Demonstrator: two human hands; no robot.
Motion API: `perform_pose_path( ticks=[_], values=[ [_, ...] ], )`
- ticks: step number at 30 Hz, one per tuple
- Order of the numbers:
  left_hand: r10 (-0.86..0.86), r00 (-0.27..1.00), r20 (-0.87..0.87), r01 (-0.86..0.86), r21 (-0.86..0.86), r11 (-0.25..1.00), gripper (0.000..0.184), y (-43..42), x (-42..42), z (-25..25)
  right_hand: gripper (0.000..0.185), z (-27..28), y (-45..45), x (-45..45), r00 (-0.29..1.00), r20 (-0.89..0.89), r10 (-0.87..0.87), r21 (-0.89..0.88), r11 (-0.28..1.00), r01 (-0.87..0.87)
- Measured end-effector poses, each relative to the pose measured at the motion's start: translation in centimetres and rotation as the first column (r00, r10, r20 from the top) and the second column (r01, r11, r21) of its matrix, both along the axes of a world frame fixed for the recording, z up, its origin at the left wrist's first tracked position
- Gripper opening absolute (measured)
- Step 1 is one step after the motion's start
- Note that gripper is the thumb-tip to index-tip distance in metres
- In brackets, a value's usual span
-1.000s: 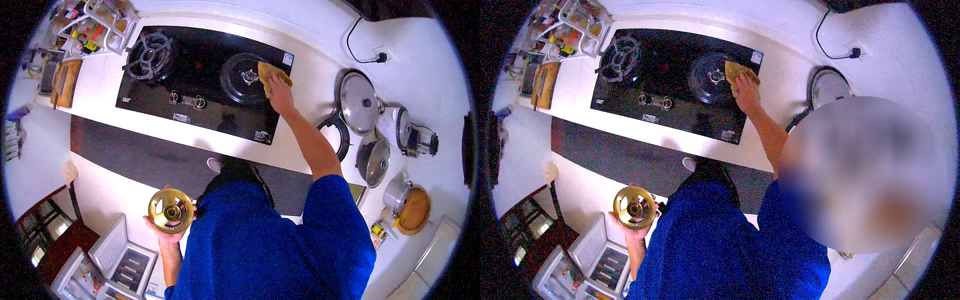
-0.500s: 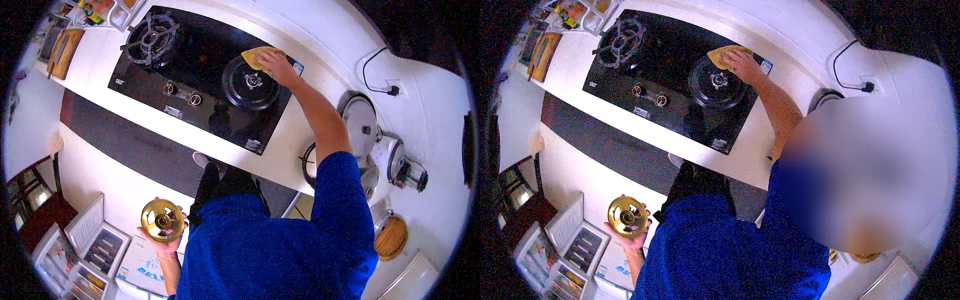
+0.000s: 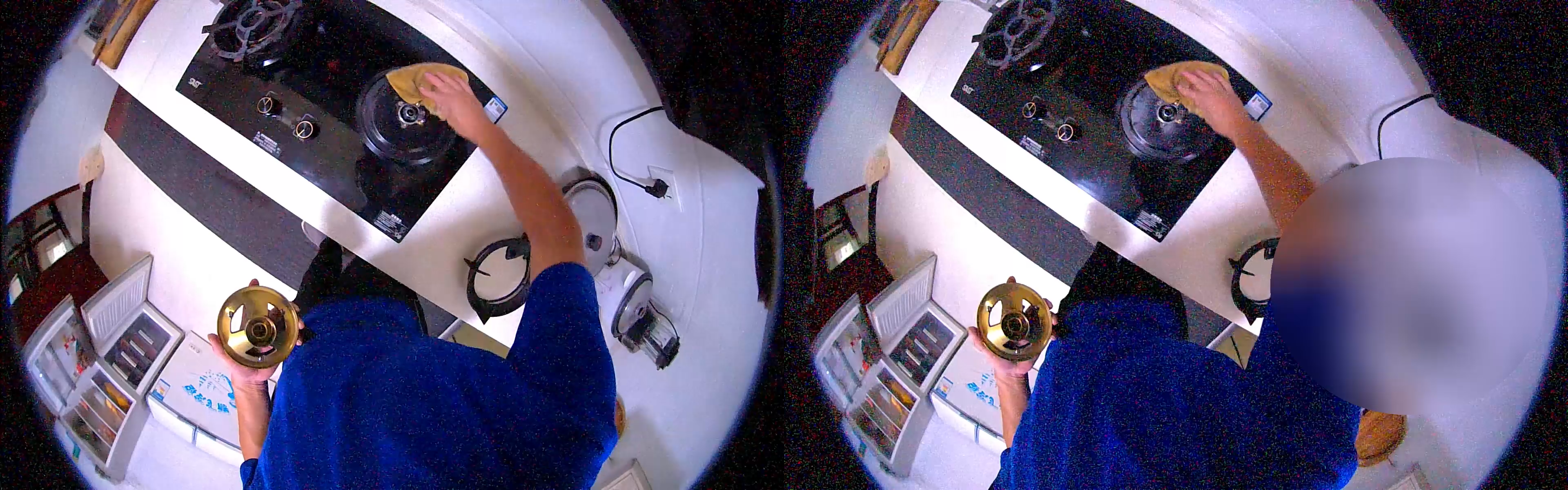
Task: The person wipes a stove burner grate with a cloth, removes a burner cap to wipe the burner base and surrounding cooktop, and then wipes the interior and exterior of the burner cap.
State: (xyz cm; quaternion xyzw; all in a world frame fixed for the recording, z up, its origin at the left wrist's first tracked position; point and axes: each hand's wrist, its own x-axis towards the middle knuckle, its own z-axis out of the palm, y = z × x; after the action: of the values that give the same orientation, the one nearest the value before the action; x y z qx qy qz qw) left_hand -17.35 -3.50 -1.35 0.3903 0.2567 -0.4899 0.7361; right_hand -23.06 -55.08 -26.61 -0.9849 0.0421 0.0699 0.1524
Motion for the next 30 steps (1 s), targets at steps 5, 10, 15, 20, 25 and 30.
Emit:
perform_pose_path(
  ticks=[5, 10, 15, 20, 25, 30],
  values=[
    [-0.016, 0.999, 0.036, 0.019, -0.087, 0.996, 0.113, 0.4, -0.6, -0.8, 0.058, 1.1, 8.3, -5.5, 0.948, 0.11, -0.298, -0.1, 0.946, 0.309],
    [0.001, 0.999, 0.043, 0.006, -0.155, 0.988, 0.11, 0.9, -1.0, -0.5, 0.038, 2.7, 12.9, -7.9, 0.957, -0.005, -0.289, 0.083, 0.954, 0.289],
    [0.066, 0.997, 0.05, -0.06, -0.104, 0.993, 0.109, 0.6, -1.8, -0.4, 0.018, 4.7, 8.0, -5.9, 0.711, -0.339, -0.617, 0.359, 0.613, 0.704],
    [0.073, 0.995, 0.072, -0.063, -0.133, 0.989, 0.108, 1.0, -1.7, -1.0, 0.034, 6.0, -1.1, 0.7, 0.581, 0.082, -0.81, 0.405, 0.559, 0.723],
    [0.107, 0.992, 0.061, -0.103, -0.079, 0.992, 0.108, 1.2, -2.2, -0.9, 0.049, -2.6, -2.8, 9.1, 0.865, -0.104, -0.49, 0.375, 0.787, 0.49],
    [0.148, 0.987, 0.064, -0.144, -0.066, 0.987, 0.108, 1.2, -2.4, -0.9, 0.036, -8.2, 2.4, 13.0, 0.941, -0.063, -0.333, 0.413, 0.849, 0.329]
  ],
)
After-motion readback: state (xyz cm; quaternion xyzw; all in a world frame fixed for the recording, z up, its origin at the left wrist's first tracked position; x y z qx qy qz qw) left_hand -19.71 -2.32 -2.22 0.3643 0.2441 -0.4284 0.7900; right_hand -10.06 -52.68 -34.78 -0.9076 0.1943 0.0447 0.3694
